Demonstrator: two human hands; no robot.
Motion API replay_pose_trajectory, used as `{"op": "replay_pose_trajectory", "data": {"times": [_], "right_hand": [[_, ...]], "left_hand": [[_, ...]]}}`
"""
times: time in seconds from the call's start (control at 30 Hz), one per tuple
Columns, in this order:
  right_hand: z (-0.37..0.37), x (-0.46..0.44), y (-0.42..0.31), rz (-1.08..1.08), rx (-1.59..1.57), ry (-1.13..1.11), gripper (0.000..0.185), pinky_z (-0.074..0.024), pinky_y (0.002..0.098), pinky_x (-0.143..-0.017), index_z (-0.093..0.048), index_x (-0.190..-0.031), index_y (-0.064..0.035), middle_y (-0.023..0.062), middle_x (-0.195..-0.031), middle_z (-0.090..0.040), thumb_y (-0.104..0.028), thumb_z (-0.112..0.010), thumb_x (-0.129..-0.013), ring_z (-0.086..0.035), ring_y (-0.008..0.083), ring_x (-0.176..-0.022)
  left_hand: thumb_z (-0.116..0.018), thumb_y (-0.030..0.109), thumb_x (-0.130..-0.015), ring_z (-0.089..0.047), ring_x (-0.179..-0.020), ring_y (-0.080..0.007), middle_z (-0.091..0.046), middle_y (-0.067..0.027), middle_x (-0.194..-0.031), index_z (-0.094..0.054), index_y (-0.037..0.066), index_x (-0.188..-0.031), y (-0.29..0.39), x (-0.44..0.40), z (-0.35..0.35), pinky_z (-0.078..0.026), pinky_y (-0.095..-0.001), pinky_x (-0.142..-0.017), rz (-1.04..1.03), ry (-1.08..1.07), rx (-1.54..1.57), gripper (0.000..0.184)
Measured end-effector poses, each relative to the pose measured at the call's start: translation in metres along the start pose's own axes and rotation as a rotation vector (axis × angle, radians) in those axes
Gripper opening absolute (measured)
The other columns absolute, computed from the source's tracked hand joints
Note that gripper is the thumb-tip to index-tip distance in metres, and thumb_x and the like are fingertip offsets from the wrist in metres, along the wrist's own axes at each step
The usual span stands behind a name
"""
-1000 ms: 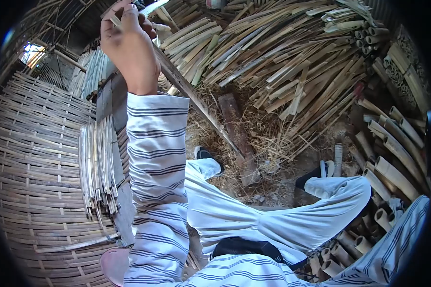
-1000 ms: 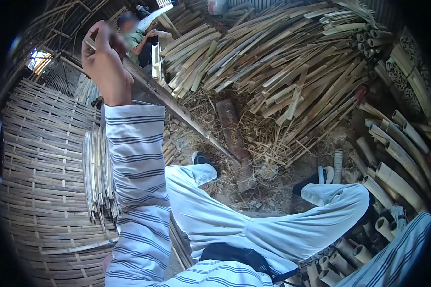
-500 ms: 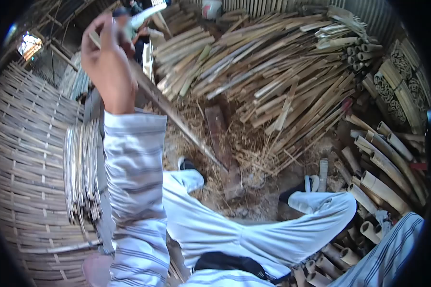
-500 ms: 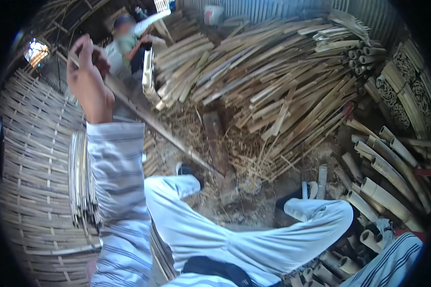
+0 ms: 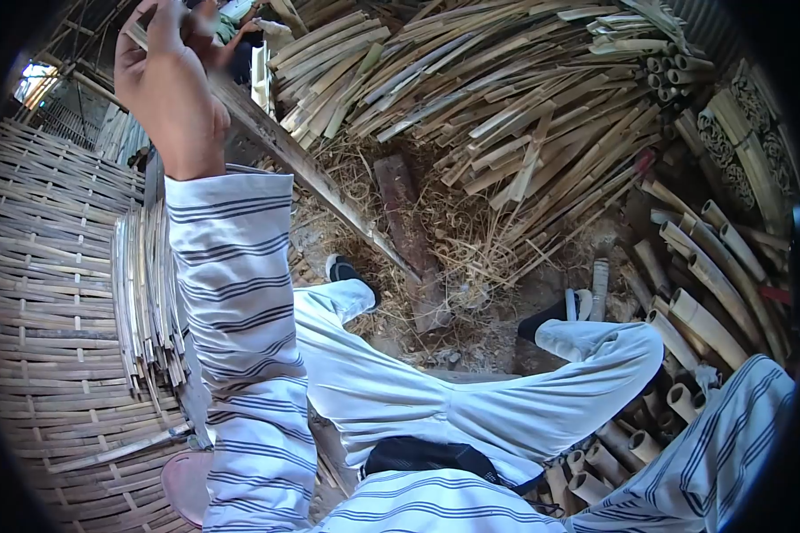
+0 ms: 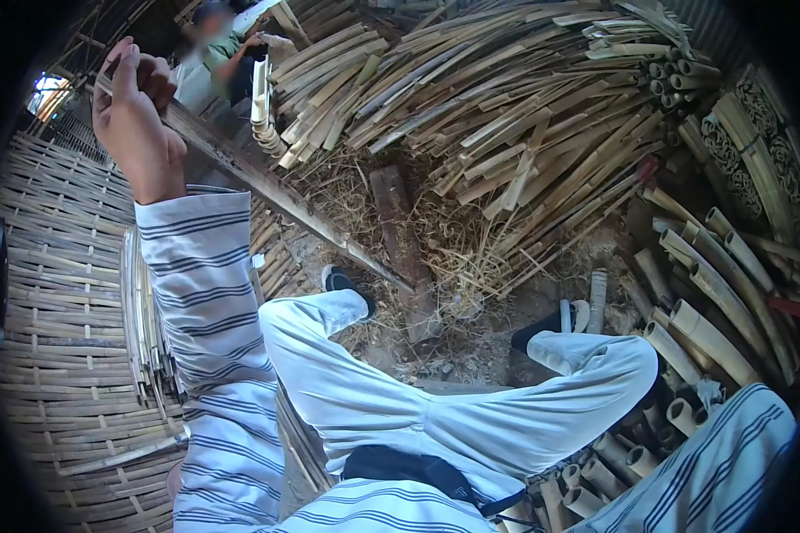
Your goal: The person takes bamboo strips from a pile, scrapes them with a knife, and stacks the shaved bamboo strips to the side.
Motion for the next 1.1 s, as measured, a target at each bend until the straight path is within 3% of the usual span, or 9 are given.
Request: {"op": "replay_pose_trajectory", "data": {"times": [0.33, 0.8, 1.1], "right_hand": [[0.010, -0.001, 0.013, -0.047, -0.014, 0.050, 0.035, -0.0458, 0.0324, -0.064, -0.062, -0.105, -0.0013, 0.0088, -0.084, -0.061, -0.023, -0.053, -0.080, -0.055, 0.0163, -0.069], [0.023, -0.004, 0.026, -0.097, -0.036, 0.098, 0.038, -0.0456, 0.0336, -0.067, -0.062, -0.106, -0.0014, 0.0101, -0.087, -0.061, -0.026, -0.054, -0.079, -0.055, 0.0182, -0.073], [0.036, -0.002, 0.027, -0.098, -0.046, 0.159, 0.040, -0.0455, 0.0343, -0.069, -0.061, -0.107, -0.0015, 0.0110, -0.088, -0.061, -0.029, -0.056, -0.078, -0.056, 0.0194, -0.076]], "left_hand": [[-0.054, 0.005, -0.085, -0.039, -0.050, -0.0067, -0.048, -0.0020, -0.062, -0.057, -0.001, -0.091, -0.001, -0.002, 0.000, -0.027, -0.0194, -0.044, 0.012, -0.049, 0.061, 0.009], [-0.057, 0.007, -0.083, -0.042, -0.053, -0.0069, -0.052, -0.0024, -0.065, -0.059, 0.001, -0.087, -0.013, -0.006, -0.004, -0.034, -0.0194, -0.048, 0.000, -0.021, 0.009, 0.007], [-0.055, 0.005, -0.085, -0.040, -0.053, -0.0063, -0.050, -0.0023, -0.065, -0.058, -0.001, -0.093, -0.016, -0.007, -0.006, -0.032, -0.0188, -0.048, -0.005, -0.007, -0.013, 0.011]]}}
Point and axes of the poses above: each hand's wrist, its own x-axis away from the middle knuckle, its own z-axis out of the back of the hand, y = z × x, the point moved 1 cm from there along -x, towards the middle knuckle
